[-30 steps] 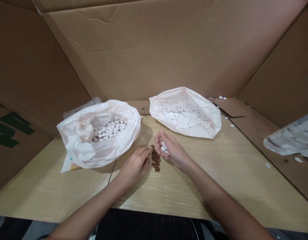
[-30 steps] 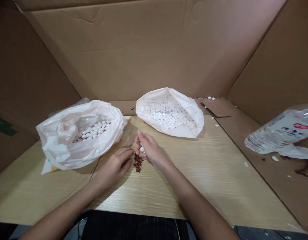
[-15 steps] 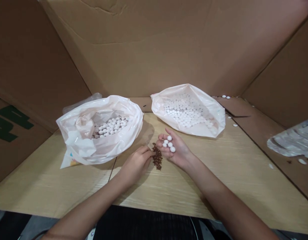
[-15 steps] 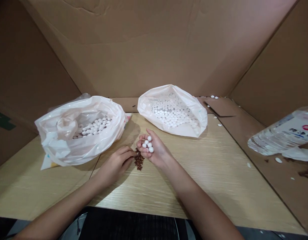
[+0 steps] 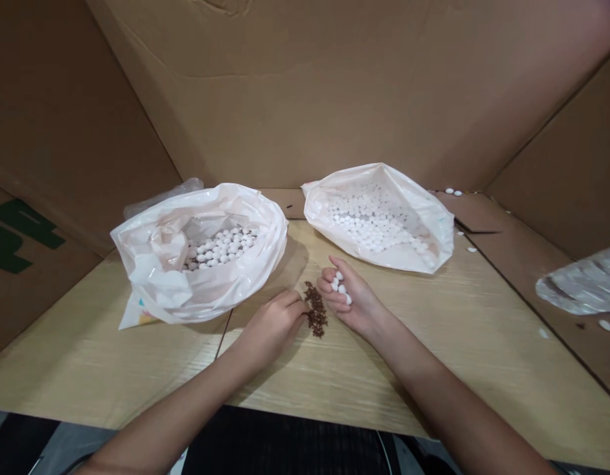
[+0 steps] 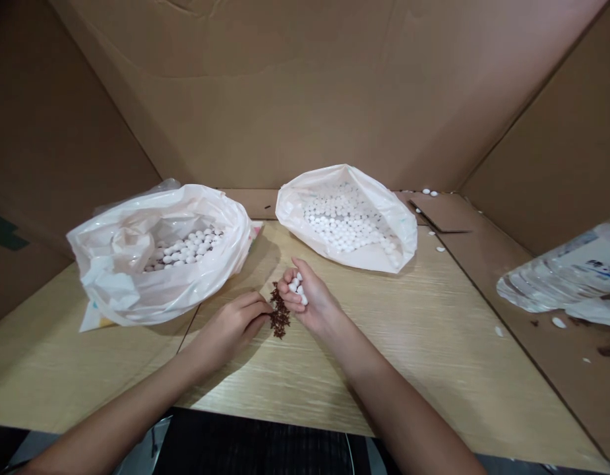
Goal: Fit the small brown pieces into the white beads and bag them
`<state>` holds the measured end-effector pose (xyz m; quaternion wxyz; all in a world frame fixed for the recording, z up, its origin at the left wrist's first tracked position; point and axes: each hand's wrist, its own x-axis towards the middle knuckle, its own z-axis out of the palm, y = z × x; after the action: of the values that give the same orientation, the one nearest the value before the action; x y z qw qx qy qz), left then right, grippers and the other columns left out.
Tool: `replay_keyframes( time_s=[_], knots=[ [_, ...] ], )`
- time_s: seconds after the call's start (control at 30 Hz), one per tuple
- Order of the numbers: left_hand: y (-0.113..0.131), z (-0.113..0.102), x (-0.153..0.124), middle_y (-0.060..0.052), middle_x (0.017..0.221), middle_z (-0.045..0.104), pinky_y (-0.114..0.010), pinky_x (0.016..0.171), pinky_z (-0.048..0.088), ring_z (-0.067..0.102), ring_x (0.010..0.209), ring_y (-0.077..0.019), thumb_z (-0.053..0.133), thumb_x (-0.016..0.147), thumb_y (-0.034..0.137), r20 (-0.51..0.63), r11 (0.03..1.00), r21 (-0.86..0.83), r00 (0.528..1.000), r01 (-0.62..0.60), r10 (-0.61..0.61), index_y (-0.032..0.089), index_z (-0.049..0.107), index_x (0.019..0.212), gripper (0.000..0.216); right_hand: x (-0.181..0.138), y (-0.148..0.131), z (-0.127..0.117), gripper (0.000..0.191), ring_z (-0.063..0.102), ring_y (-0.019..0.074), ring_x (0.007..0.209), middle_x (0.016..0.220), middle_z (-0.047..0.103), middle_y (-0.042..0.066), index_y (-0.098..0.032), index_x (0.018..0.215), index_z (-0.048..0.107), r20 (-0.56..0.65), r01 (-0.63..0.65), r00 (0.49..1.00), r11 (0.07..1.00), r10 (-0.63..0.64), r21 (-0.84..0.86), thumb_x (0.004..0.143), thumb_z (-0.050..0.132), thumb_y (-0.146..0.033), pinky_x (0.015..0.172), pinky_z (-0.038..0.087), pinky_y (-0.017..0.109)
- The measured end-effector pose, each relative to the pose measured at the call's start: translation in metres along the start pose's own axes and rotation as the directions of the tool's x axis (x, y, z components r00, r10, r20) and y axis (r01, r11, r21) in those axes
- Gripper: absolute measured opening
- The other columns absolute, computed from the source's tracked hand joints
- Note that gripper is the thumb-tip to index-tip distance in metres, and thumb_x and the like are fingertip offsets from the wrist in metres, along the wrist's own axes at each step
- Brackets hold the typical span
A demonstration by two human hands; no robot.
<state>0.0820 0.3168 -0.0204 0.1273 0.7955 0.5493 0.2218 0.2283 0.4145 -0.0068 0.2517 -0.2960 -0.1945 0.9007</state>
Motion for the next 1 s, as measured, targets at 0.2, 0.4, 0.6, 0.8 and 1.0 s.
replay_keyframes(
  time_s=[0.2,0.4,0.6,0.8,1.0],
  knots=[
    [0.0002,0.0010,0.0002,-0.005,0.086,0.062,-0.031,0.073,0.052,0.061,0.080,-0.0177,0.048,0.092,0.012,-0.018,1.000,-0.001,1.000,-0.009,0.009,0.015,0.065,0.090,0.018,-0.0029,0.0009,0.0012,0.052,0.017,0.0031,0.025,0.037,0.039,-0.005,-0.018,0.052,0.035,0.042,-0.019,0.999,0.995,0.023,-0.100,0.097,0.036,-0.044,0.024,0.009,0.012],
    [0.0011,0.0004,0.0000,-0.005,0.084,0.063,-0.030,0.072,0.051,0.061,0.079,-0.0175,0.046,0.093,0.013,-0.030,1.000,-0.013,0.999,-0.019,0.019,0.016,0.065,0.089,0.019,-0.0031,0.0056,0.0009,0.051,0.017,0.0035,0.025,0.034,0.036,-0.006,-0.019,0.053,0.035,0.053,0.043,0.998,0.983,-0.034,-0.180,0.095,0.040,-0.047,0.024,0.010,0.012],
    [0.0022,-0.0004,-0.0004,-0.005,0.085,0.063,-0.030,0.072,0.051,0.062,0.079,-0.0179,0.046,0.093,0.013,-0.018,1.000,0.000,1.000,-0.005,0.005,0.015,0.065,0.088,0.020,-0.0047,0.0057,0.0007,0.049,0.018,0.0036,0.025,0.035,0.034,-0.007,-0.019,0.054,0.035,0.049,0.072,0.997,0.977,-0.063,-0.200,0.093,0.043,-0.048,0.025,0.009,0.014],
    [0.0012,0.0011,-0.0013,-0.005,0.083,0.062,-0.029,0.071,0.051,0.061,0.077,-0.0161,0.045,0.093,0.013,-0.036,0.999,-0.039,0.999,0.003,-0.005,0.015,0.063,0.084,0.021,-0.0042,0.0066,-0.0014,0.049,0.017,0.0034,0.027,0.035,0.033,-0.007,-0.019,0.054,0.034,0.049,0.142,0.990,0.966,-0.135,-0.214,0.093,0.042,-0.047,0.027,0.009,0.014],
    [0.0007,0.0002,-0.0003,-0.004,0.079,0.062,-0.027,0.068,0.048,0.059,0.075,-0.0157,0.050,0.089,0.010,-0.039,0.986,-0.164,0.998,0.042,-0.049,0.015,0.064,0.080,0.017,-0.0034,0.0070,-0.0030,0.049,0.018,0.0035,0.027,0.038,0.031,-0.007,-0.019,0.054,0.034,0.060,0.155,0.988,0.960,-0.145,-0.231,0.092,0.045,-0.049,0.028,0.009,0.015]
  ],
)
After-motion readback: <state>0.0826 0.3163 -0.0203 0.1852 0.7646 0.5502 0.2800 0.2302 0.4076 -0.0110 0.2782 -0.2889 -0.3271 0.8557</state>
